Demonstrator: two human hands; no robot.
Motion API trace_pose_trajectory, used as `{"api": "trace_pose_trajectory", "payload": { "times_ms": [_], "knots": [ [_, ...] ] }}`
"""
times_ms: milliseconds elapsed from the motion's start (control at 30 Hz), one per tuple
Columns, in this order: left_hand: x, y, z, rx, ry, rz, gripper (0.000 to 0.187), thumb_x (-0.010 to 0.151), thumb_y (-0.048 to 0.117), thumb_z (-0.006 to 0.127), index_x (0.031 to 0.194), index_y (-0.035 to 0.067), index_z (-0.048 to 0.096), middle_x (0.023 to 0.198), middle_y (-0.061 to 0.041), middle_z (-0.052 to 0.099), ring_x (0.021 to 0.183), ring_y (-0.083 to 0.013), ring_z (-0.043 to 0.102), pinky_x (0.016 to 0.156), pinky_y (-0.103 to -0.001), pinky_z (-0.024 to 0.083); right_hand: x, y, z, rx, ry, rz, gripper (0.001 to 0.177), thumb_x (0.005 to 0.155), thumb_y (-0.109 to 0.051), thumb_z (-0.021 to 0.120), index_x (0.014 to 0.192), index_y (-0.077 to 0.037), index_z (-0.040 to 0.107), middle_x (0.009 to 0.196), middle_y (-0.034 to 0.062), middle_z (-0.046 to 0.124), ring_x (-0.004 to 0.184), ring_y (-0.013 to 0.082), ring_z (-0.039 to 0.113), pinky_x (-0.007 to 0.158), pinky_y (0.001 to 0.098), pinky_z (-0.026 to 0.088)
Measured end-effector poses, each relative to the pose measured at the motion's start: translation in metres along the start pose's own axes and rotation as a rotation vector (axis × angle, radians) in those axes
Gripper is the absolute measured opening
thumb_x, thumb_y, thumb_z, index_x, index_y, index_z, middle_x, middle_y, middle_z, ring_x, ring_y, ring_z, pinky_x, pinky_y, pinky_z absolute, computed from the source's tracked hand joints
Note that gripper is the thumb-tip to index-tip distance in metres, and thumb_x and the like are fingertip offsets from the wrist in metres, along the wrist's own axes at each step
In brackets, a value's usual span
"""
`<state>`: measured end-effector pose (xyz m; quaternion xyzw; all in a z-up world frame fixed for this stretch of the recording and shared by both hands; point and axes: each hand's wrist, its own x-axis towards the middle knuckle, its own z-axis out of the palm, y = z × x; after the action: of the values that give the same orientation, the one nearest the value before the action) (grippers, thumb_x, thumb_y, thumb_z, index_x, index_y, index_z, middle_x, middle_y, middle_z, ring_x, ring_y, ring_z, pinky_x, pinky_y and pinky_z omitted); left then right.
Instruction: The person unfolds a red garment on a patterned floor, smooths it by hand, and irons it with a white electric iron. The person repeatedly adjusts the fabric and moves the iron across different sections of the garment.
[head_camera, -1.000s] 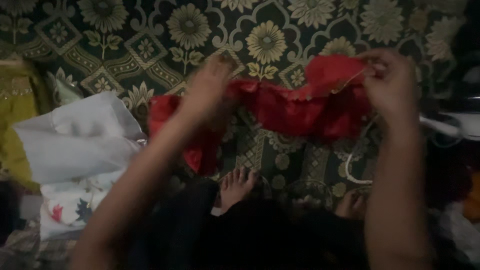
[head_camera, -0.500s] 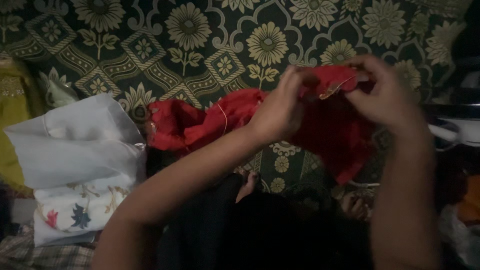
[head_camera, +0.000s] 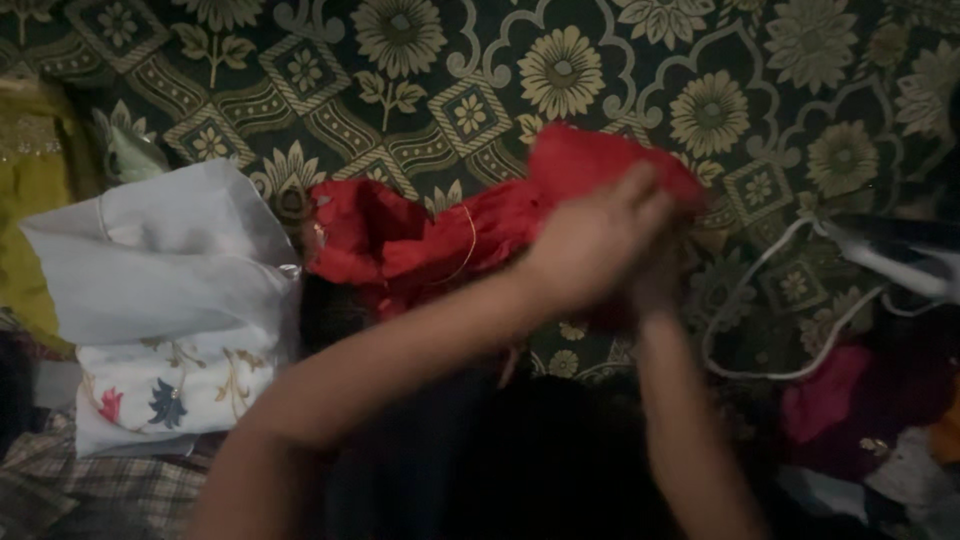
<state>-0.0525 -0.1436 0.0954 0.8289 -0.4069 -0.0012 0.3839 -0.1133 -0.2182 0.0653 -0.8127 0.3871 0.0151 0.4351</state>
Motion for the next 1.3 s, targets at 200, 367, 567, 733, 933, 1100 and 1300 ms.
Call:
{"api": "trace_pose_trajectory", "payload": {
  "times_ms": [200, 367, 567, 733, 933, 1100, 1300],
  "knots": [
    [-0.043, 0.047, 0.011, -0.327, -0.112, 0.13, 0.024, 0.092, 0.012, 0.058, 0.115, 0.005, 0.057, 0.115, -0.014, 0.058, 0.098, -0.0315, 0.069, 0.076, -0.041, 0.059, 0.09, -0.01, 0.015, 1.445, -0.548, 0.309, 0.043, 0.099, -0.007, 0.032, 0.134, -0.001, 0.056, 0.135, 0.0236, 0.065, 0.124, 0.0307, 0.066, 0.11, 0.0389, 0.05],
    [-0.032, 0.043, 0.0, -0.182, -0.192, 0.105, 0.033, 0.087, 0.015, 0.061, 0.119, 0.01, 0.062, 0.104, -0.011, 0.065, 0.076, -0.0289, 0.07, 0.058, -0.041, 0.054, 0.067, 0.04, 0.029, 1.293, -0.725, 0.034, 0.034, 0.113, -0.027, 0.038, 0.108, 0.002, 0.056, 0.095, 0.0116, 0.061, 0.091, 0.024, 0.059, 0.088, 0.0376, 0.048],
    [-0.01, 0.016, -0.004, -0.072, -0.196, -0.298, 0.025, 0.094, 0.035, 0.063, 0.105, 0.015, 0.073, 0.082, -0.013, 0.077, 0.074, -0.0336, 0.074, 0.082, -0.062, 0.051, 0.017, 0.028, 0.021, 0.666, -0.574, -0.186, 0.027, 0.106, -0.025, 0.052, 0.109, 0.0, 0.061, 0.098, 0.0103, 0.065, 0.09, 0.0212, 0.063, 0.084, 0.0363, 0.052],
    [-0.006, -0.05, 0.006, -0.466, 0.013, -0.778, 0.03, 0.092, 0.029, 0.062, 0.109, 0.007, 0.075, 0.093, -0.016, 0.077, 0.081, -0.0305, 0.075, 0.076, -0.043, 0.059, -0.023, 0.008, -0.065, -0.411, -0.372, -0.412, 0.024, 0.1, -0.024, 0.063, 0.109, -0.001, 0.066, 0.099, 0.0091, 0.068, 0.09, 0.0188, 0.067, 0.081, 0.0353, 0.055],
    [-0.028, -0.061, 0.019, -0.959, 0.118, -0.79, 0.033, 0.105, 0.024, 0.058, 0.101, -0.005, 0.072, 0.083, -0.013, 0.068, 0.07, -0.0209, 0.065, 0.068, -0.034, 0.054, 0.002, 0.024, -0.136, 0.604, -0.074, -0.438, 0.021, 0.122, -0.026, 0.06, 0.123, -0.006, 0.058, 0.114, 0.0031, 0.063, 0.103, 0.013, 0.06, 0.093, 0.0321, 0.051],
    [-0.024, -0.058, -0.019, -1.48, -0.1, -0.971, 0.028, 0.101, 0.025, 0.051, 0.101, 0.005, 0.071, 0.079, -0.004, 0.069, 0.07, -0.0168, 0.065, 0.063, -0.03, 0.054, 0.002, 0.004, -0.132, 0.702, 0.025, -0.493, 0.035, 0.113, -0.032, 0.056, 0.14, -0.009, 0.05, 0.131, 0.0013, 0.062, 0.123, 0.0134, 0.06, 0.112, 0.0325, 0.052],
    [-0.005, -0.047, -0.038, -1.393, -0.002, -0.989, 0.039, 0.113, 0.032, 0.053, 0.115, -0.006, 0.061, 0.087, -0.014, 0.055, 0.069, -0.0259, 0.048, 0.062, -0.04, 0.04, 0.027, 0.016, -0.151, 0.054, 0.202, -0.645, 0.023, 0.124, -0.017, 0.057, 0.141, -0.004, 0.049, 0.125, 0.0107, 0.06, 0.118, 0.0215, 0.062, 0.106, 0.0369, 0.054]
  ]
}}
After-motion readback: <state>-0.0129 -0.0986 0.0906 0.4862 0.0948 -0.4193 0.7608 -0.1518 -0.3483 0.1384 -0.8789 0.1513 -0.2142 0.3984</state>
